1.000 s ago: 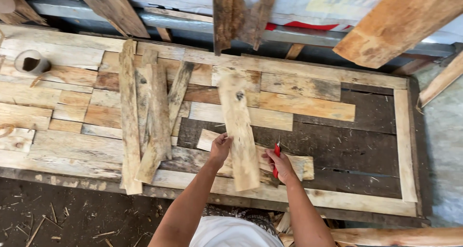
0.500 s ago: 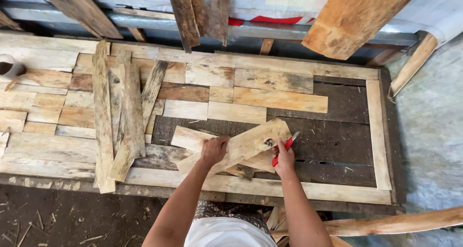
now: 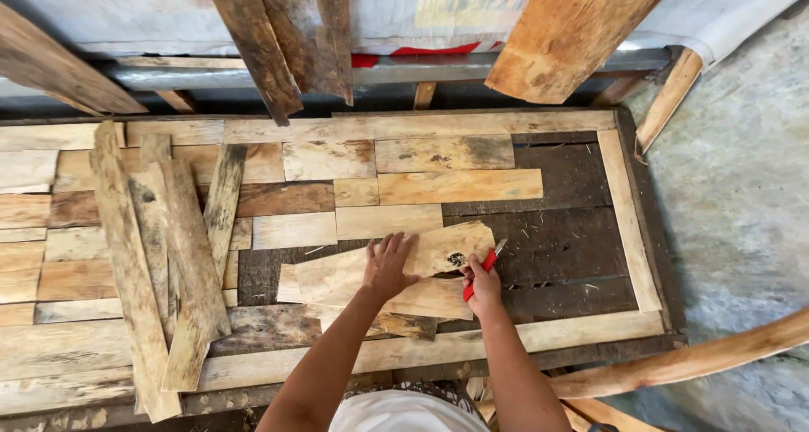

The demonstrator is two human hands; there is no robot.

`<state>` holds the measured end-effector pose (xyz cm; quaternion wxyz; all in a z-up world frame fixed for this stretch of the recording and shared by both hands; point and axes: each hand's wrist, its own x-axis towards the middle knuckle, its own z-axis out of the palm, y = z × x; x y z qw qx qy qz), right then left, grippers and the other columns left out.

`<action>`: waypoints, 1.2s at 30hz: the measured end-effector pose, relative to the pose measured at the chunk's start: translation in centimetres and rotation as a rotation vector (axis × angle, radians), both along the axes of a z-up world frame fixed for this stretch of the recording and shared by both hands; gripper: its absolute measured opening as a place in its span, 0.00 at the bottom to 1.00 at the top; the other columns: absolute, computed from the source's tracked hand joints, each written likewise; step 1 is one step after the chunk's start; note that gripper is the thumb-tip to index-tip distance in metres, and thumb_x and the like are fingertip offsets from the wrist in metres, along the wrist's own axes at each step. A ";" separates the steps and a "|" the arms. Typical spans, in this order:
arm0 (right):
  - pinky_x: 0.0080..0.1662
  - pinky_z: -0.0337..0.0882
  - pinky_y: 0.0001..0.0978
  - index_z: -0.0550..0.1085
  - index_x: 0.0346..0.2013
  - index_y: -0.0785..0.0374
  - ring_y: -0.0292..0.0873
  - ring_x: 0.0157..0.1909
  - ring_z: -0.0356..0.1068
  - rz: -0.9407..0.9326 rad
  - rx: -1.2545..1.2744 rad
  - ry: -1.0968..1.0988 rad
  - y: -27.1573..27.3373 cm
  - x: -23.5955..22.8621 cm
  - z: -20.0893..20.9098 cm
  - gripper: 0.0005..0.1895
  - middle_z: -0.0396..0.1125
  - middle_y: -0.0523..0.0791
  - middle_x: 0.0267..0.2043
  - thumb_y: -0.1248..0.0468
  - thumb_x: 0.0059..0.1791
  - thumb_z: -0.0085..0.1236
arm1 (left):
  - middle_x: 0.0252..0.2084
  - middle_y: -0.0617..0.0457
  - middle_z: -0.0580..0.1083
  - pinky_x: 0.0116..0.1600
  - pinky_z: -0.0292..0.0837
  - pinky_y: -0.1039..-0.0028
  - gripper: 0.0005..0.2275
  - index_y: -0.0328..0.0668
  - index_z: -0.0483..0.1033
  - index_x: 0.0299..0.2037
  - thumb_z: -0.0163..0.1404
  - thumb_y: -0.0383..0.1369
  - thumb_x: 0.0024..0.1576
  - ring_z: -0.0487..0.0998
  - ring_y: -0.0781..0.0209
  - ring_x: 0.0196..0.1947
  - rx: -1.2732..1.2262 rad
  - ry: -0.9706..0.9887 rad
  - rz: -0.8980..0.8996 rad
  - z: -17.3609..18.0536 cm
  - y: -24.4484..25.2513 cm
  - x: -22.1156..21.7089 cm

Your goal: Arranging and marking small wooden planks to fit into a wooden frame structure.

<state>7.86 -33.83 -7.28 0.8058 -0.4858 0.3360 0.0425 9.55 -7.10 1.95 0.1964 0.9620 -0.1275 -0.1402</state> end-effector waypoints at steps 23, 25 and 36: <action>0.29 0.63 0.26 0.75 0.51 0.59 0.37 0.36 0.74 0.133 -0.145 0.091 -16.0 2.9 -4.1 0.10 0.74 0.41 0.40 0.61 0.55 0.54 | 0.80 0.45 0.43 0.76 0.34 0.39 0.47 0.64 0.40 0.78 0.58 0.28 0.50 0.38 0.47 0.80 0.146 0.113 -0.010 -0.9 -11.9 4.1; 0.30 0.64 0.26 0.75 0.51 0.59 0.37 0.36 0.75 0.173 -0.150 0.091 -17.0 3.3 -4.6 0.10 0.74 0.41 0.40 0.62 0.55 0.54 | 0.80 0.45 0.43 0.76 0.34 0.38 0.47 0.65 0.39 0.78 0.57 0.27 0.50 0.37 0.47 0.80 0.159 0.127 0.007 -1.0 -13.2 4.7; 0.31 0.64 0.24 0.74 0.50 0.59 0.36 0.35 0.75 0.227 -0.300 0.130 -19.4 4.1 -4.8 0.10 0.73 0.41 0.37 0.63 0.54 0.58 | 0.81 0.43 0.31 0.75 0.29 0.38 0.47 0.62 0.32 0.79 0.45 0.15 0.53 0.29 0.43 0.80 0.265 0.190 -0.059 -2.4 -17.4 5.6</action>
